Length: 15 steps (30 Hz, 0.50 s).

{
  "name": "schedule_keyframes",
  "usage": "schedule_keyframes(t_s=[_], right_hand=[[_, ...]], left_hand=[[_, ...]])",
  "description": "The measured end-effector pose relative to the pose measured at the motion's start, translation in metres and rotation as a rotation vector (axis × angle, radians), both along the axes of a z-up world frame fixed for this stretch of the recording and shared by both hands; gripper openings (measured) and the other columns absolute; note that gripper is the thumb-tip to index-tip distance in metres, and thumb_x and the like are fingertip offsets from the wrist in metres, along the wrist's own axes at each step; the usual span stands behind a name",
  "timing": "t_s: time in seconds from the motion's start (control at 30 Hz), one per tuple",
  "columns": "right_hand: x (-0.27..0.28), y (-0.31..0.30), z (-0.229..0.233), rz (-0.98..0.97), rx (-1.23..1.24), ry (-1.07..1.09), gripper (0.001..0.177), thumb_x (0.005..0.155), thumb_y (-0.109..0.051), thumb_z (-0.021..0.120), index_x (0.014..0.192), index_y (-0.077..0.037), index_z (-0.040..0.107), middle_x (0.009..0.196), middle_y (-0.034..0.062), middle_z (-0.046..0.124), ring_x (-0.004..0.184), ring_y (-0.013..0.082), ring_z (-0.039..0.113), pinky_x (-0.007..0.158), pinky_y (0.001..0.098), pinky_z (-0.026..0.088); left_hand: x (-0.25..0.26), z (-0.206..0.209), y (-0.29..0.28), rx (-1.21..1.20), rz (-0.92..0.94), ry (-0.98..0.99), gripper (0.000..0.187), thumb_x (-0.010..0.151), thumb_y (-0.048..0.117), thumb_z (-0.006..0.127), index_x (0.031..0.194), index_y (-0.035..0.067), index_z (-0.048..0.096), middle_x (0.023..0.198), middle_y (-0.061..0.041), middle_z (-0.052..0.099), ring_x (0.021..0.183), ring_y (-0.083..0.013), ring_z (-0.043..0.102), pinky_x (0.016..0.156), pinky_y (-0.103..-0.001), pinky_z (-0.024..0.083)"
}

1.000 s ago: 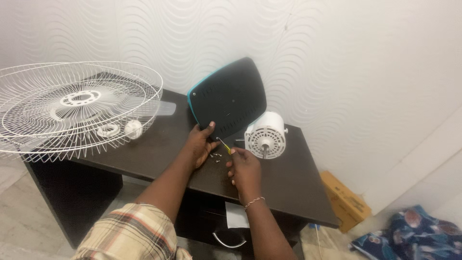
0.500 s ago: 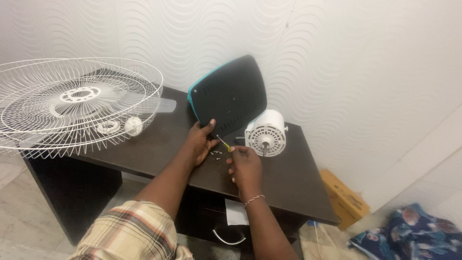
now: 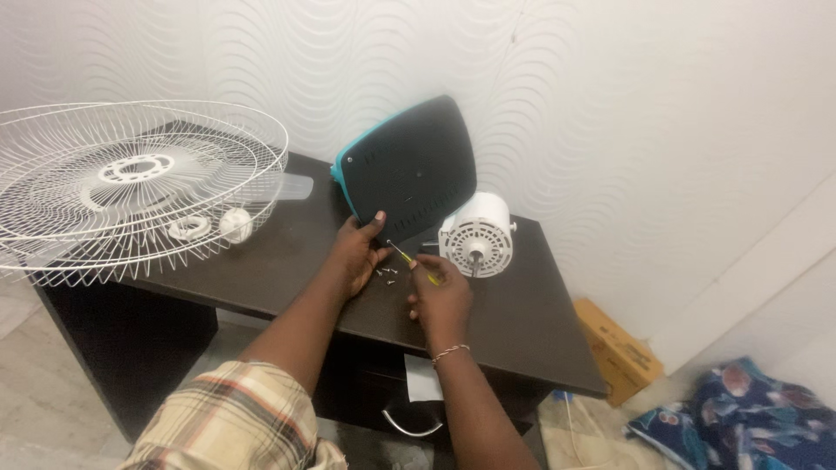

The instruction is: The person uses a screwdriver to remove screws from the back cover of an electric fan. They then detach the cover and proceed to unscrew internal components inside the fan housing.

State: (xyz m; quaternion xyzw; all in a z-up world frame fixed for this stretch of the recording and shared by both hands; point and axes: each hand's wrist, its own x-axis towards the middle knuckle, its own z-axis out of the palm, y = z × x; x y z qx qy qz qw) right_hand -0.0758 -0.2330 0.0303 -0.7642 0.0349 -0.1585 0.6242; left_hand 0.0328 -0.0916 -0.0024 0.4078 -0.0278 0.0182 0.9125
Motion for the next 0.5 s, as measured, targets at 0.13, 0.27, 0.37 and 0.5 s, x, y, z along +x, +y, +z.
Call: schedule_keyframes(t_s=[0.13, 0.27, 0.37, 0.5], right_hand=[[0.009, 0.001, -0.001, -0.12, 0.01, 0.045, 0.039, 0.084, -0.019, 0.08, 0.113, -0.006, 0.058, 0.087, 0.0136, 0.075, 0.055, 0.0149, 0.07, 0.043, 0.0278, 0.056], [0.017, 0.0, -0.007, -0.059, 0.153, -0.136, 0.031, 0.084, -0.021, 0.081, 0.102, -0.001, 0.065, 0.084, 0.0139, 0.076, 0.06, 0.0145, 0.073, 0.046, 0.0266, 0.061], [0.026, 0.003, -0.008, -0.1, 0.091, -0.182, 0.028, 0.084, -0.026, 0.079, 0.1, -0.006, 0.069, 0.084, 0.0077, 0.078, 0.065, 0.0122, 0.075, 0.053, 0.0252, 0.062], [0.035, 0.007, -0.012, -0.236, -0.238, -0.448, 0.024, 0.086, -0.024, 0.084, 0.095, -0.005, 0.073, 0.093, 0.0131, 0.074, 0.083, 0.0217, 0.073, 0.072, 0.0325, 0.058]], left_hand=[[0.002, -0.004, 0.001, -0.002, -0.015, -0.073, 0.074, 0.091, 0.029, 0.067, 0.149, -0.001, 0.03, 0.15, -0.024, 0.047, 0.139, -0.0377, 0.05, 0.112, -0.055, 0.046], [0.005, -0.005, 0.0, 0.012, -0.022, -0.091, 0.074, 0.092, 0.029, 0.067, 0.148, -0.002, 0.032, 0.15, -0.024, 0.048, 0.138, -0.0379, 0.051, 0.111, -0.054, 0.047], [0.006, -0.004, -0.002, 0.014, -0.011, -0.025, 0.075, 0.094, 0.028, 0.068, 0.149, -0.002, 0.026, 0.149, -0.028, 0.046, 0.139, -0.0388, 0.051, 0.114, -0.054, 0.047], [0.009, -0.005, 0.001, 0.005, -0.022, -0.068, 0.077, 0.092, 0.028, 0.068, 0.15, -0.003, 0.027, 0.15, -0.027, 0.045, 0.139, -0.039, 0.05, 0.114, -0.055, 0.045]])
